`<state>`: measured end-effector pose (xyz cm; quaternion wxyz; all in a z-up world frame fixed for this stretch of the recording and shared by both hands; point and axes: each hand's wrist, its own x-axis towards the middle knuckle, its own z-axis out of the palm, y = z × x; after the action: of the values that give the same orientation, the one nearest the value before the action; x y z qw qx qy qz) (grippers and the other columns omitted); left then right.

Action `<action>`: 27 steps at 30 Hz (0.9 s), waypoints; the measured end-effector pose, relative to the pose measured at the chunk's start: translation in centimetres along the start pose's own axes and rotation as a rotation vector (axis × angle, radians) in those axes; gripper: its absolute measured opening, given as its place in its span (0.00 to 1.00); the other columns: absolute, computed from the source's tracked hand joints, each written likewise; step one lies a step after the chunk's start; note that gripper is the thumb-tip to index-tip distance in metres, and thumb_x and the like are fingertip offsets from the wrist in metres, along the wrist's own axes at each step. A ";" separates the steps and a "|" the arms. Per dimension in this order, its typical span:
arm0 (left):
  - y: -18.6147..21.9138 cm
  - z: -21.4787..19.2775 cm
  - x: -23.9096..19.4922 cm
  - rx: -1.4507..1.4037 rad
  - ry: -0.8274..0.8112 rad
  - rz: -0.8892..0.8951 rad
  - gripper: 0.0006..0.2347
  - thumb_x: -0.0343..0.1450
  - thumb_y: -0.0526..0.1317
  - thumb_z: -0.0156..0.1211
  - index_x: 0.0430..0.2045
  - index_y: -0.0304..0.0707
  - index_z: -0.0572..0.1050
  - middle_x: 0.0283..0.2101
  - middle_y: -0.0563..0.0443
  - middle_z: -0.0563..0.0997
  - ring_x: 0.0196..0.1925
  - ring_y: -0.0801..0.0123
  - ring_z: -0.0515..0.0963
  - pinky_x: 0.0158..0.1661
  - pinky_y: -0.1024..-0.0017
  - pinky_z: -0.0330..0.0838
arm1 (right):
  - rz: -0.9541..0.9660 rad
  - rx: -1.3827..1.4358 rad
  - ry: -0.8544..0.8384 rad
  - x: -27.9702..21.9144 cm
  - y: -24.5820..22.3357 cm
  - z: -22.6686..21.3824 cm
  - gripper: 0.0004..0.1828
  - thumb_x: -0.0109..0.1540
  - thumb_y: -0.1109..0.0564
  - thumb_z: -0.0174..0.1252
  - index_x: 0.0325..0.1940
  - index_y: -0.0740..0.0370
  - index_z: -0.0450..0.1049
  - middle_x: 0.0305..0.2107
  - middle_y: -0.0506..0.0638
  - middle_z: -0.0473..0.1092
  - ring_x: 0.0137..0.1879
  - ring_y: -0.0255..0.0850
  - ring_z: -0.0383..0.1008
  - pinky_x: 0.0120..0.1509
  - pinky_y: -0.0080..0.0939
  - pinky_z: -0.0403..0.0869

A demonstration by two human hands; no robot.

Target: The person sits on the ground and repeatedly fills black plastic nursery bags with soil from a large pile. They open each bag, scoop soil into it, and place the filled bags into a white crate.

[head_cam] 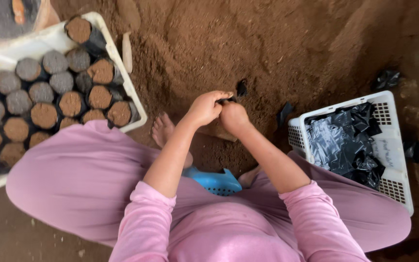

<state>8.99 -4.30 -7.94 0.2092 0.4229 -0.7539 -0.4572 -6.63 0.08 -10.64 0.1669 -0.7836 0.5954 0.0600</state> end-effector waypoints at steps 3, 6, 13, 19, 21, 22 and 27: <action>-1.8 1.6 0.6 -0.539 0.084 -0.188 0.17 0.71 0.34 0.50 0.54 0.40 0.75 0.58 0.51 0.81 0.47 0.67 0.84 0.46 0.68 0.79 | 0.007 0.105 0.194 -0.3 0.9 -0.6 0.14 0.60 0.51 0.62 0.39 0.66 0.77 0.33 0.59 0.76 0.36 0.55 0.78 0.39 0.53 0.76; -2.7 3.3 1.3 -0.509 0.544 -0.105 0.13 0.76 0.37 0.57 0.55 0.36 0.75 0.59 0.46 0.79 0.61 0.60 0.77 0.61 0.61 0.69 | 0.058 0.412 0.344 -2.4 1.7 -3.4 0.16 0.61 0.48 0.65 0.35 0.66 0.79 0.28 0.60 0.75 0.35 0.55 0.77 0.39 0.51 0.74; 0.7 5.8 0.8 -1.585 0.163 -0.492 0.16 0.75 0.52 0.45 0.52 0.48 0.71 0.54 0.53 0.76 0.55 0.63 0.76 0.53 0.50 0.72 | 0.328 1.125 0.345 -5.5 1.0 -8.0 0.16 0.61 0.47 0.67 0.37 0.64 0.82 0.27 0.48 0.77 0.33 0.33 0.74 0.39 0.40 0.75; 3.4 4.9 0.7 -1.345 0.260 -0.111 0.15 0.82 0.52 0.45 0.53 0.42 0.70 0.56 0.49 0.76 0.58 0.63 0.75 0.60 0.55 0.69 | 0.190 1.422 0.265 -5.6 2.0 -9.0 0.15 0.64 0.51 0.62 0.48 0.64 0.80 0.36 0.46 0.79 0.41 0.32 0.77 0.49 0.36 0.76; 3.9 4.4 0.4 -1.427 0.148 -0.242 0.17 0.79 0.54 0.42 0.52 0.43 0.70 0.55 0.50 0.76 0.56 0.64 0.76 0.57 0.53 0.72 | 0.239 1.400 0.157 -6.0 2.2 -10.5 0.17 0.64 0.49 0.62 0.48 0.65 0.80 0.36 0.48 0.79 0.42 0.33 0.77 0.50 0.36 0.76; 4.1 4.1 0.5 -1.465 0.091 -0.309 0.18 0.78 0.55 0.40 0.52 0.44 0.70 0.54 0.50 0.76 0.55 0.64 0.77 0.56 0.51 0.74 | 0.262 1.389 0.104 -6.3 2.2 -11.4 0.18 0.65 0.48 0.62 0.48 0.65 0.80 0.36 0.48 0.78 0.42 0.34 0.77 0.50 0.37 0.75; 5.5 3.4 0.7 -1.328 -0.192 -0.617 0.31 0.73 0.67 0.26 0.56 0.47 0.67 0.51 0.43 0.77 0.52 0.60 0.78 0.53 0.51 0.75 | -0.002 0.679 0.191 -10.3 2.7 -15.6 0.23 0.58 0.47 0.71 0.49 0.65 0.79 0.36 0.50 0.76 0.43 0.35 0.74 0.49 0.39 0.74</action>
<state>3.82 -1.90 -4.91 0.2159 0.3581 -0.1803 -0.8903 -13.72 3.71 6.48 0.3615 -0.6860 0.5937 -0.2153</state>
